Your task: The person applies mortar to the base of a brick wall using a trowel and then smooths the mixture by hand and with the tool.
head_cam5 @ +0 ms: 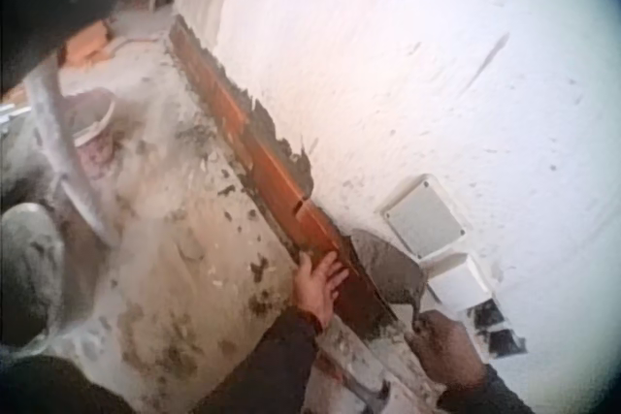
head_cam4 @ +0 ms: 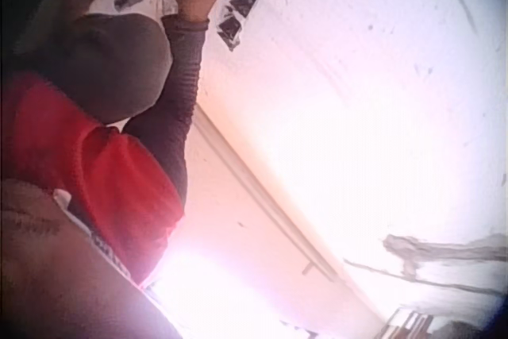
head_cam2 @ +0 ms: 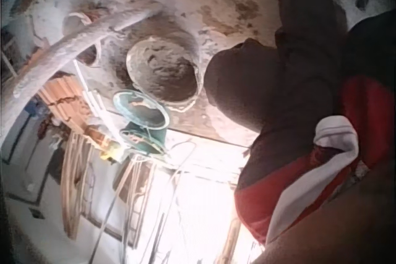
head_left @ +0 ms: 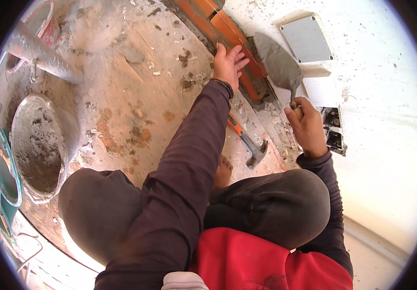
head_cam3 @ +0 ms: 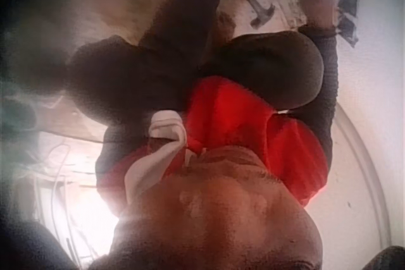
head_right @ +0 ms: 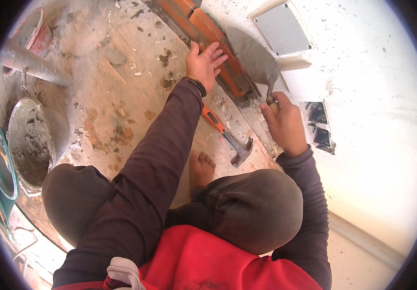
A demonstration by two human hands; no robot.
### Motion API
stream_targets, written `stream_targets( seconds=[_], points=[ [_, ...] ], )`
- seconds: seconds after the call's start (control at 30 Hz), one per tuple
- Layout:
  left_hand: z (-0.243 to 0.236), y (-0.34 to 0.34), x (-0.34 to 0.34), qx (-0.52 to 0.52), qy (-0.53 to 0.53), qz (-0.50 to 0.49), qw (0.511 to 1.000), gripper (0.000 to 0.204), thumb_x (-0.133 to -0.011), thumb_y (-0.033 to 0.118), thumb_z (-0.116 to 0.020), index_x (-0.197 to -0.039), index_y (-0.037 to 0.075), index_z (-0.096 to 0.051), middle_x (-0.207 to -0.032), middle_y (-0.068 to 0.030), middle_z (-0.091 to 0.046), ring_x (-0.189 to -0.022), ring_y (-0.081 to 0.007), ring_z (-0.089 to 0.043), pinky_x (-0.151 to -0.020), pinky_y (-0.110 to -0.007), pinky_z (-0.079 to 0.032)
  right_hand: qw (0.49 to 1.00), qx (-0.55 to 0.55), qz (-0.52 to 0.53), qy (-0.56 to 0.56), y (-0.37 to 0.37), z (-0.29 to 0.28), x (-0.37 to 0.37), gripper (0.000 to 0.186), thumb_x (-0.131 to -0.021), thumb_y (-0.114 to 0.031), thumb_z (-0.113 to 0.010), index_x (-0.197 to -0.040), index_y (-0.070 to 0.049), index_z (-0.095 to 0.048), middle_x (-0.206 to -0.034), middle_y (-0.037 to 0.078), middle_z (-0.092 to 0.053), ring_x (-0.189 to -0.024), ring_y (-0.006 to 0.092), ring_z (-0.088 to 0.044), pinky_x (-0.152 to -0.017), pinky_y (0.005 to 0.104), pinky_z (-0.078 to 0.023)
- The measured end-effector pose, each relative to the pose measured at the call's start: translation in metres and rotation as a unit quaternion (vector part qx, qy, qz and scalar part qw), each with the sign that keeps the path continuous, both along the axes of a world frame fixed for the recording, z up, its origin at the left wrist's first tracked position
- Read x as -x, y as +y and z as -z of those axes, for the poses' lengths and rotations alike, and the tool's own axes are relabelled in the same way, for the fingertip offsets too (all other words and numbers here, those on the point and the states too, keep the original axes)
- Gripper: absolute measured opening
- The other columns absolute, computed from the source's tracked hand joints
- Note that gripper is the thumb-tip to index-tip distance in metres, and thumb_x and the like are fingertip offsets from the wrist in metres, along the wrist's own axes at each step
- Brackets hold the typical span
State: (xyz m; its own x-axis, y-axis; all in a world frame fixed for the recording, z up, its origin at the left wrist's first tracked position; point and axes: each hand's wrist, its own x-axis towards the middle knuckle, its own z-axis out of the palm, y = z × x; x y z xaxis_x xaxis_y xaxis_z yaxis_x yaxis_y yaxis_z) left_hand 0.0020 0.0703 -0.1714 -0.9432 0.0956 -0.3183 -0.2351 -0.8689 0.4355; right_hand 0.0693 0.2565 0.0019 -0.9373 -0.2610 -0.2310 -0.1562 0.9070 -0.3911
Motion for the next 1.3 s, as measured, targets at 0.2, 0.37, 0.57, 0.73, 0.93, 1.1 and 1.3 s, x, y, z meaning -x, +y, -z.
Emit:
stream_targets(
  seconds=[0.2,0.37,0.57,0.73,0.93,1.1,1.3],
  points=[
    [-0.002,0.003,0.001,0.008,-0.012,0.0,1.0,0.089,-0.095,0.07,-0.008,-0.153,0.006,-0.029,-0.157,-0.0173,-0.027,-0.141,-0.0297,-0.035,-0.116,-0.051,-0.002,0.976,-0.026,-0.116,0.185,-0.017,0.032,-0.001,0.037,-0.087,-0.006,-0.059,-0.12,0.005,-0.048,-0.09,0.031,-0.063,-0.084,0.0493,-0.061,-0.073,0.0517,-0.049],
    [-0.002,0.007,0.007,0.01,-0.012,0.0,1.0,0.088,-0.095,0.069,-0.008,-0.152,0.006,-0.031,-0.157,-0.0166,-0.029,-0.139,-0.0285,-0.038,-0.115,-0.051,-0.004,0.978,-0.147,-0.096,0.109,-0.004,0.037,0.006,0.035,-0.087,-0.006,-0.058,-0.118,0.006,-0.047,-0.085,0.03,-0.063,-0.081,0.0496,-0.061,-0.071,0.0539,-0.047],
    [-0.005,0.003,0.001,0.019,-0.025,0.004,0.999,0.087,-0.096,0.068,-0.009,-0.152,0.006,-0.031,-0.156,-0.0156,-0.031,-0.139,-0.027,-0.039,-0.115,-0.05,-0.006,0.986,-0.086,-0.076,0.122,0.001,0.036,-0.01,0.035,-0.086,-0.006,-0.057,-0.118,0.007,-0.049,-0.082,0.03,-0.062,-0.078,0.0497,-0.06,-0.069,0.0546,-0.047],
    [-0.003,0.003,0.002,0.026,-0.024,0.007,0.999,0.087,-0.096,0.069,-0.008,-0.153,0.007,-0.031,-0.156,-0.0156,-0.031,-0.139,-0.0263,-0.039,-0.115,-0.051,-0.006,0.991,-0.056,-0.046,0.115,-0.003,0.03,-0.019,0.037,-0.086,-0.004,-0.056,-0.119,0.008,-0.049,-0.084,0.032,-0.062,-0.081,0.0501,-0.06,-0.07,0.0535,-0.048],
    [-0.003,0.003,0.004,0.024,-0.015,0.003,1.0,0.088,-0.095,0.07,-0.007,-0.153,0.007,-0.029,-0.157,-0.0158,-0.028,-0.14,-0.0266,-0.037,-0.116,-0.052,-0.003,0.991,-0.043,-0.083,0.09,-0.006,0.044,-0.018,0.038,-0.086,-0.007,-0.056,-0.119,0.01,-0.049,-0.088,0.034,-0.061,-0.081,0.05,-0.06,-0.072,0.0531,-0.048],
    [-0.005,0.004,0.002,0.034,-0.014,0.008,0.999,0.088,-0.095,0.069,-0.006,-0.154,0.007,-0.027,-0.158,-0.0161,-0.027,-0.14,-0.0268,-0.036,-0.116,-0.051,-0.002,0.994,-0.051,-0.046,0.083,0.013,0.045,-0.026,0.034,-0.086,-0.007,-0.055,-0.116,0.009,-0.05,-0.088,0.033,-0.061,-0.082,0.0505,-0.06,-0.071,0.0535,-0.048],
    [-0.007,0.002,0.001,0.039,-0.012,0.008,0.999,0.087,-0.096,0.068,-0.007,-0.154,0.007,-0.027,-0.157,-0.0165,-0.027,-0.141,-0.0277,-0.036,-0.116,-0.051,-0.004,0.992,-0.047,-0.049,0.105,0.016,0.047,-0.027,0.034,-0.086,-0.006,-0.056,-0.115,0.009,-0.05,-0.083,0.033,-0.061,-0.08,0.051,-0.06,-0.069,0.0529,-0.048]
  ],
)
